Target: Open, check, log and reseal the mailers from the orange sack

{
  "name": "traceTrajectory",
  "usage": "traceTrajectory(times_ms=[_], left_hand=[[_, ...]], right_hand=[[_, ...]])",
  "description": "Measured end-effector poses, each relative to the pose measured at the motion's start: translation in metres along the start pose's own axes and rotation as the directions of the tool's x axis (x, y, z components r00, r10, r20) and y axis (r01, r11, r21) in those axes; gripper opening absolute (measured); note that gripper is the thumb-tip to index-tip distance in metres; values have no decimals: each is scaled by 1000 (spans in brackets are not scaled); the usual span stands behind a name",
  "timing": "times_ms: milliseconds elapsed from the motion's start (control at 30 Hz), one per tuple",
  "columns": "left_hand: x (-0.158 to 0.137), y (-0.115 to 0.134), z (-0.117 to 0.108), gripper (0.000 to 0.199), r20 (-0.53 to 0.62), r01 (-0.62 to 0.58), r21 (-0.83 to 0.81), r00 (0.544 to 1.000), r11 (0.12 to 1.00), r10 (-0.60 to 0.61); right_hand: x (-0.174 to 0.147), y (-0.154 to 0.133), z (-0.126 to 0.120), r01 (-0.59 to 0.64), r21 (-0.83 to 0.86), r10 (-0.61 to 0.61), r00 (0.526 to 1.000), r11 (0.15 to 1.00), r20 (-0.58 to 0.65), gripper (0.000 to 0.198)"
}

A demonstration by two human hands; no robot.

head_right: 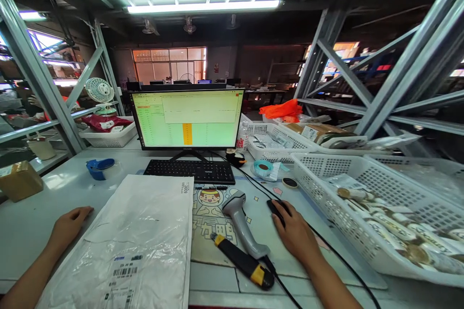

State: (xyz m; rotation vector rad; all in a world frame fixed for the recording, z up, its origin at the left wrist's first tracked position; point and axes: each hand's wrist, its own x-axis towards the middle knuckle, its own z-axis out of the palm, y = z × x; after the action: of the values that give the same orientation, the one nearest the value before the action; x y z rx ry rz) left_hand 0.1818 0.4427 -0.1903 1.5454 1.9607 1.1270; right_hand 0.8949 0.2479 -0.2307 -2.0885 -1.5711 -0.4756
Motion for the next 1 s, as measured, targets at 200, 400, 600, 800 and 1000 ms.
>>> traceTrajectory(times_ms=[200,400,600,800,1000], left_hand=[[3,-5,1,51,0,-25,13,1000,1000,25],[3,-2,4,45,-24,-39,-31,999,999,38],[-6,9,4,45,-41,-51,-99,998,994,48],[-11,12,5,39,-41,-92,-107,995,990,88],[-17,23,2,27,-56,-134,-142,990,981,127]], right_hand=[[0,-3,-2,5,-13,-5,1000,1000,-19,59],[1,-4,-2,28,-6,-28,999,1000,-37,61],[4,0,-2,91,36,-91,996,995,-14,62],[7,4,2,91,81,-89,995,993,-37,63],[11,3,-6,119,73,-117,992,990,-38,65]])
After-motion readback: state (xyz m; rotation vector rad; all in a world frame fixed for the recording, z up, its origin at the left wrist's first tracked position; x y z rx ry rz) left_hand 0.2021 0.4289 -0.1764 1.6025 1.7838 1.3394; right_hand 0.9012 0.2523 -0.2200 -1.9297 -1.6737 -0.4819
